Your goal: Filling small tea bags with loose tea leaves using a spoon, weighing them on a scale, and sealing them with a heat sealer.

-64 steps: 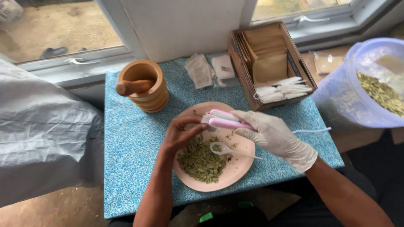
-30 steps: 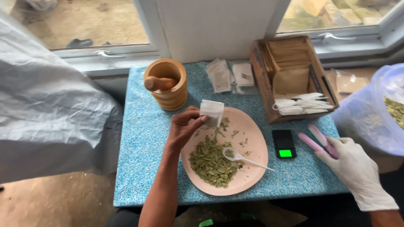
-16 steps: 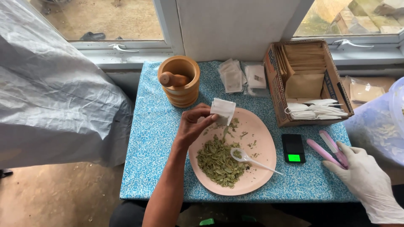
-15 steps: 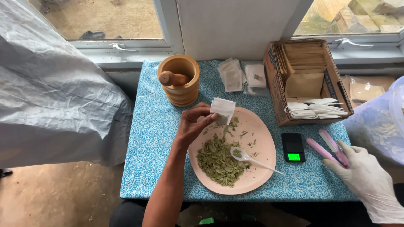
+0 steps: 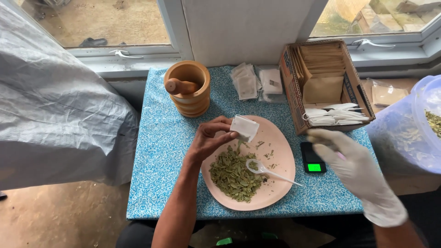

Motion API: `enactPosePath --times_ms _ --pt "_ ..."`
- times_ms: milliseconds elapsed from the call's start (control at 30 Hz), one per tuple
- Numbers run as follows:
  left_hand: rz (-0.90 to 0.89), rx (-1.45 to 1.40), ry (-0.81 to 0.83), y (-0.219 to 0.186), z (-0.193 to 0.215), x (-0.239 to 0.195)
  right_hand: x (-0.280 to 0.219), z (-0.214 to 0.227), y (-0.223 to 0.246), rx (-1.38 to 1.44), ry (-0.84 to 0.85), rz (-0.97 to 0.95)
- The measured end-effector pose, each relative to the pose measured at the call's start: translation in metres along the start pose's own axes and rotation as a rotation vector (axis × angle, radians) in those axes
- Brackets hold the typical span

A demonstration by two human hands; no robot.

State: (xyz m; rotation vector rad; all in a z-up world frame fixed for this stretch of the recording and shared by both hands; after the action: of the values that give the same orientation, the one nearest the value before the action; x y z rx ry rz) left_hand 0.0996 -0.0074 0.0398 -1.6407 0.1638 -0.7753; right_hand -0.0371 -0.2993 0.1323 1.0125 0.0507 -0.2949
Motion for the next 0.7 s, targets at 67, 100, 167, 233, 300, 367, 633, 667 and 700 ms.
enactPosePath --times_ms 67,100,167,233,300,367,633,667,700 --pt "-0.035 -0.032 -0.018 -0.018 -0.007 0.004 0.014 -0.021 0.018 -0.045 0.022 0.015" --pt "-0.069 -0.064 -0.038 -0.029 -0.009 0.006 0.020 -0.033 0.028 -0.091 0.047 0.028" --pt "-0.067 -0.061 -0.020 -0.022 -0.009 0.003 0.035 -0.055 0.045 -0.025 0.112 0.155" --pt "-0.072 -0.057 -0.004 -0.017 -0.009 0.004 0.047 -0.072 0.071 0.037 0.175 0.288" --pt "-0.085 -0.045 0.022 -0.013 -0.012 0.003 0.057 -0.091 0.079 -0.113 0.259 0.198" --pt "-0.093 -0.026 0.018 -0.013 -0.012 0.003 0.057 -0.099 0.094 -0.120 0.298 0.168" --pt "-0.129 0.010 0.001 -0.020 -0.007 0.003 0.071 -0.122 0.073 -0.086 0.272 0.091" --pt "-0.121 0.017 -0.001 -0.019 -0.007 0.003 0.069 -0.119 0.076 -0.083 0.265 0.084" --pt "-0.113 0.024 -0.003 -0.018 -0.006 0.003 0.067 -0.116 0.080 -0.080 0.257 0.076"
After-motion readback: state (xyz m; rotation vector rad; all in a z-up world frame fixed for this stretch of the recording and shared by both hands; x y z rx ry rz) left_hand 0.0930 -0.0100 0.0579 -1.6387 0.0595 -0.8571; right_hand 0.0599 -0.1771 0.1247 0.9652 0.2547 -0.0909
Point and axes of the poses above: each hand's wrist, its own x-axis towards the middle knuckle, its own z-axis out of the back of the hand, y = z × x, the point moved 10 cm from there along x, towards the middle knuckle, and after that the axes turned 1 degree about y, right-handed, at the moved point
